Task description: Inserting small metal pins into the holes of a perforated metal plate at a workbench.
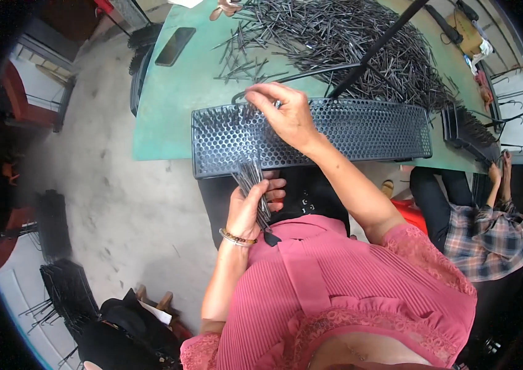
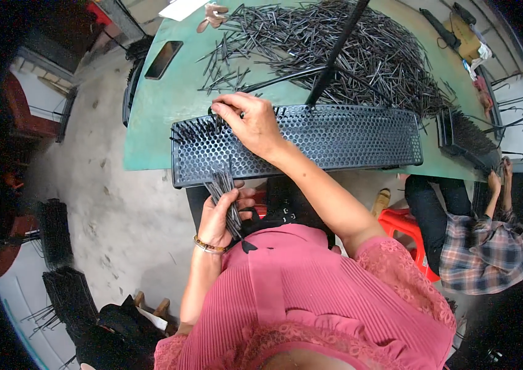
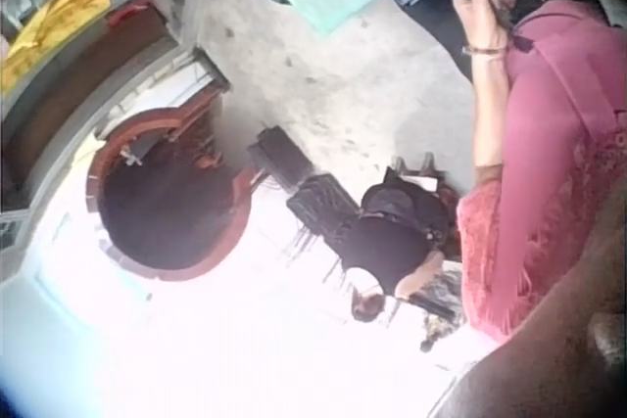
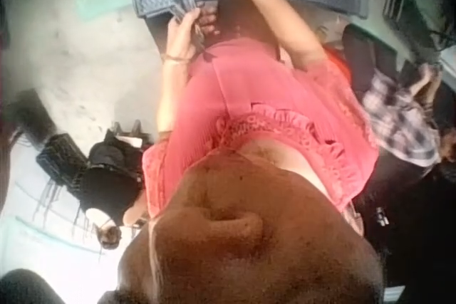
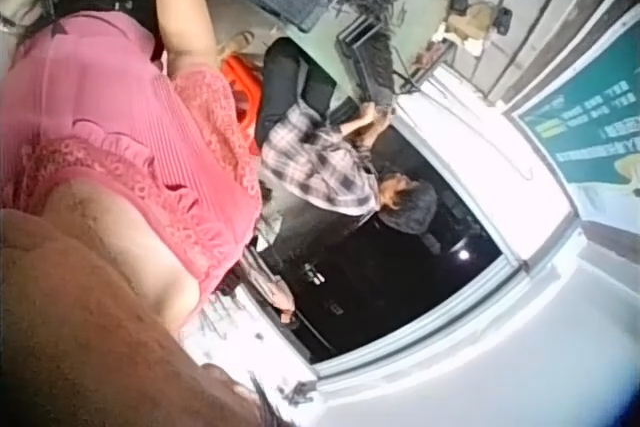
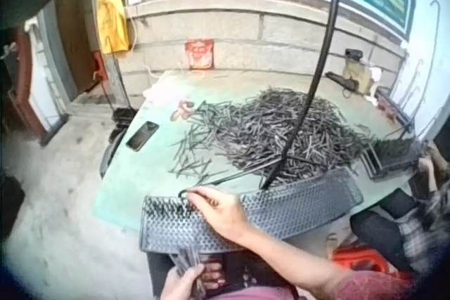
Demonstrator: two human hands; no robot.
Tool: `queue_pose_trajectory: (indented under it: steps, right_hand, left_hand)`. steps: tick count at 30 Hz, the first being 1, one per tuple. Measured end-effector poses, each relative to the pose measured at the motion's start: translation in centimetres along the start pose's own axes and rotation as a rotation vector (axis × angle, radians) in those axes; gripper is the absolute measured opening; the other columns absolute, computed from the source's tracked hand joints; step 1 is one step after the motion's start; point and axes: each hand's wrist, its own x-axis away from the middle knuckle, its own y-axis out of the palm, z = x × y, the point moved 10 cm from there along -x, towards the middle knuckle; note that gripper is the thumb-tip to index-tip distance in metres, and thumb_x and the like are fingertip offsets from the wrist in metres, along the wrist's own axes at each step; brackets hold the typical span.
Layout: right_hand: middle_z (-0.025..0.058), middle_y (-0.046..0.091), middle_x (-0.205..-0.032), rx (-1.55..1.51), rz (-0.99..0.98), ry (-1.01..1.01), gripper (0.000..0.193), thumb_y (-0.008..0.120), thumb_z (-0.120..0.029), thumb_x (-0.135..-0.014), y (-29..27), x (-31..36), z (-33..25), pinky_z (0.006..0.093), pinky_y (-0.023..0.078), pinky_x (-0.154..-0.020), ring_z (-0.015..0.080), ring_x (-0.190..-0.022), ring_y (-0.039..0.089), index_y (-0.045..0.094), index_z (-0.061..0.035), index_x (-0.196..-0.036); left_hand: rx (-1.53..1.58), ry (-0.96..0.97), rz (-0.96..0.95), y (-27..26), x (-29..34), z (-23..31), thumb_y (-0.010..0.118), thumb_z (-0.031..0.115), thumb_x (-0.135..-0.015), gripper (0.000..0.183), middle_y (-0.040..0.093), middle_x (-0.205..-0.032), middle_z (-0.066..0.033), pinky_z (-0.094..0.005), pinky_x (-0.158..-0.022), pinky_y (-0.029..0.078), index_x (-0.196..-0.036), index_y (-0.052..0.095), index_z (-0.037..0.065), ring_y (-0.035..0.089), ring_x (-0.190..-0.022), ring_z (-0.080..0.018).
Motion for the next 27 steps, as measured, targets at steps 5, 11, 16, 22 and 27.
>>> queue_pose_trajectory:
  steps: [5,11,16,22,27]
  right_hand:
    - [0.0133,0.065,-0.081,0.152,0.047,-0.144,0.015,0.062,-0.013,-0.082,-0.5,0.3,-1.1,0.0335,0.049,-0.063,0.0275,-0.072,0.063,0.065,-0.0006,-0.088]
    - [0.0110,0.066,-0.085,0.209,0.052,-0.127,0.014,0.061,-0.010,-0.083,-1.1,0.4,0.0,0.0288,0.049,-0.063,0.0210,-0.073,0.064,0.066,-0.0017,-0.092]
    - [0.0111,0.066,-0.086,0.219,0.038,-0.124,0.014,0.062,-0.010,-0.082,-0.9,0.2,0.4,0.0292,0.049,-0.065,0.0220,-0.074,0.064,0.066,-0.0010,-0.092]
    - [0.0095,0.065,-0.087,0.374,-0.006,-0.279,0.015,0.065,-0.012,-0.079,0.3,1.4,0.3,0.0347,0.047,-0.075,0.0264,-0.081,0.061,0.067,-0.0028,-0.090]
    - [0.0083,0.063,-0.088,0.489,0.000,-0.350,0.015,0.067,-0.014,-0.077,0.5,1.6,-0.5,0.0352,0.044,-0.076,0.0251,-0.083,0.059,0.067,-0.0048,-0.090]
  left_hand:
    - [0.043,-0.025,0.002,0.1,-0.5,-1.0,0.053,0.011,-0.089,0.028,0.064,-0.095,-0.0175,-0.0291,-0.058,0.057,-0.112,0.050,-0.003,0.065,-0.077,-0.0200]
    - [0.022,-0.056,-0.005,0.3,-0.9,-1.5,0.052,0.011,-0.089,0.027,0.064,-0.094,-0.0180,-0.0288,-0.059,0.056,-0.110,0.050,-0.005,0.064,-0.075,-0.0196]
    - [0.010,-0.069,0.009,0.7,-1.1,-1.6,0.053,0.012,-0.088,0.026,0.064,-0.093,-0.0171,-0.0272,-0.062,0.056,-0.106,0.053,-0.007,0.064,-0.075,-0.0188]
    - [-0.055,-0.049,0.020,-0.2,-1.2,-1.8,0.056,0.013,-0.088,0.026,0.063,-0.090,-0.0136,-0.0275,-0.063,0.056,-0.105,0.054,-0.006,0.063,-0.074,-0.0180]
    - [-0.032,-0.058,0.019,0.1,-0.9,-2.1,0.057,0.014,-0.088,0.025,0.062,-0.088,-0.0129,-0.0281,-0.063,0.056,-0.105,0.054,-0.005,0.063,-0.072,-0.0177]
